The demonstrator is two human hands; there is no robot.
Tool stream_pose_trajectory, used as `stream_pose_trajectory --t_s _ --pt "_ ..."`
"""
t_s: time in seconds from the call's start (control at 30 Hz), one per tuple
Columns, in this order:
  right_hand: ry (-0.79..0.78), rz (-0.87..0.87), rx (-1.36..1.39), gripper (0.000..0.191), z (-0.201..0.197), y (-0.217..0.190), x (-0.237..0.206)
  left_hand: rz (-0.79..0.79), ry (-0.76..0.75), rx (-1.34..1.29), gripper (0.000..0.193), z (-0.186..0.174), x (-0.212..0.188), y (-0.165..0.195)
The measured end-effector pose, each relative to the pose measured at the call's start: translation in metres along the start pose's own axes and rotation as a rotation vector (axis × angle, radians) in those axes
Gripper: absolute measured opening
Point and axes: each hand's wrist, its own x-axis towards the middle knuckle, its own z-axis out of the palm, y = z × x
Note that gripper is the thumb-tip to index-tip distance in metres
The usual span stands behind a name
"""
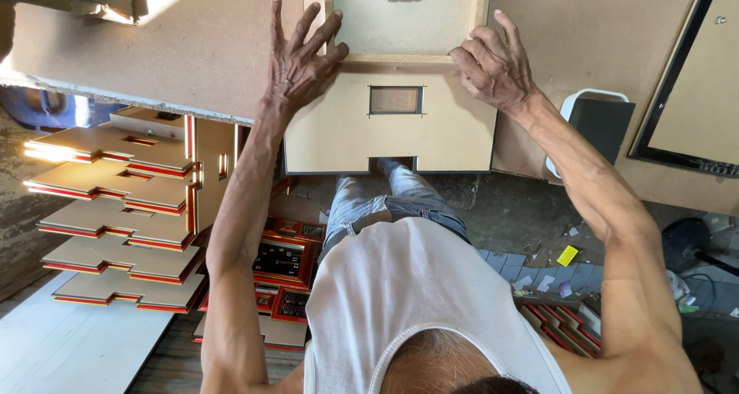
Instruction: The person sands wooden picture frame components with a sanding block, then fits thin wooden strips into the frame recesses and presses them into place. They work on several frame pieces on the workbench and finally pick up a completed frame and carry it away.
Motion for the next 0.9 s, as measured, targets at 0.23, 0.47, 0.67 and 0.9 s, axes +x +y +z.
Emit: stream_pose_trajectory --t_s 0.23,0.47,0.67,0.9 --pt "0.066 0.013 0.007 0.033 0.030 -0.035 0.061 -0.005 -0.128 -0.034 0.026 0.031 0.065 0.077" --pt "0.099 0.035 -0.044 0.009 0.024 -0.022 0.028 -0.023 -0.079 -0.052 0.027 0.029 0.059 0.075" --pt "0.067 0.034 -0.056 0.019 0.011 -0.006 -0.007 -0.056 -0.061 -0.063 0.016 0.022 0.025 0.037" --pt "0.102 0.076 0.158 0.028 0.018 -0.055 -0.017 -0.100 -0.083 -0.082 0.051 0.030 -0.031 0.077"
